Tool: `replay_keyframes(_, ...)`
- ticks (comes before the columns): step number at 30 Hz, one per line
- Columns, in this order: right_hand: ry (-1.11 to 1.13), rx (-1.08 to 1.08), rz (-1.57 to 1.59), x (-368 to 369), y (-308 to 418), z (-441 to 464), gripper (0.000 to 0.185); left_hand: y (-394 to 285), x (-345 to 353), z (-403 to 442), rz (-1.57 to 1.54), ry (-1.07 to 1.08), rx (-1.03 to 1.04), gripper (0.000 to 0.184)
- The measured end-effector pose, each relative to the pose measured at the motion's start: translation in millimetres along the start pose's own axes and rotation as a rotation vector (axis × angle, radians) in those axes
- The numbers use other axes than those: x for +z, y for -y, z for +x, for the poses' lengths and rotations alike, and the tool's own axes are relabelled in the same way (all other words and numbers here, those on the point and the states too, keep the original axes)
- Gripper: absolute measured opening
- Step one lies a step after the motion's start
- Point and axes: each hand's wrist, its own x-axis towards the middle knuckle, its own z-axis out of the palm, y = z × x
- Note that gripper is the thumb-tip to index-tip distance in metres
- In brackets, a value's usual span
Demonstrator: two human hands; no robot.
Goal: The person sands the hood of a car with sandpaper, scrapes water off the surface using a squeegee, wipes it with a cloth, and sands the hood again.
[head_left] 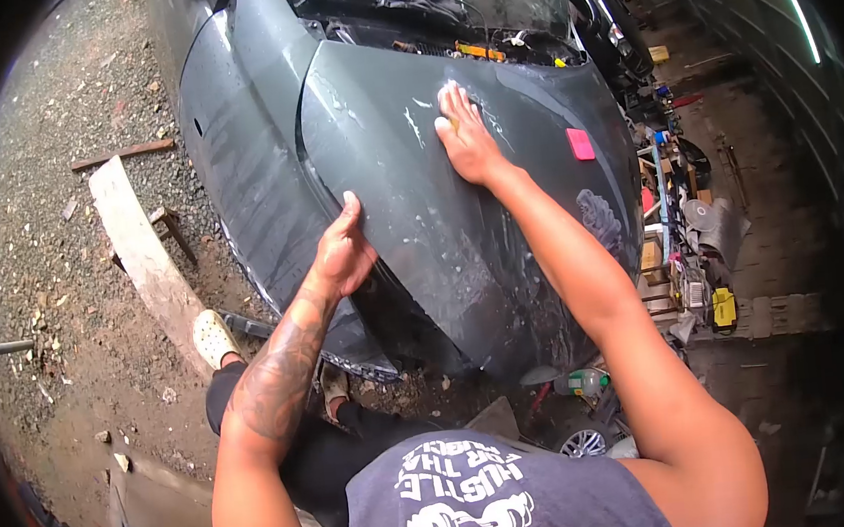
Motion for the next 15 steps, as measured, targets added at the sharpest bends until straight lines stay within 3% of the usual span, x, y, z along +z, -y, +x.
replay_keyframes(2,0.015,-0.037,0.087,3,-1,-22,0.063,0,-1,-1,-0.01,0.02,-0.01,0.063)
replay_keyframes(6,0.121,-0.016,0.347,-20,62,-162,0.062,-8,-12,-8,0.05,0.072,-0.07,0.065)
replay_keyframes(9,0.126,-0.075,0.265,-16,45,-135,0.062,-11,-8,-9,0.156,0.092,-0.129,0.067)
replay_keyframes(12,0.064,-0.125,0.159,-8,23,-38,0.06,-5,5,-2,0.136,-0.044,-0.036,0.07)
replay_keyframes(15,0.068,-0.057,0.22,-7,41,-59,0.06,-4,5,2,0.038,-0.022,-0.018,0.071)
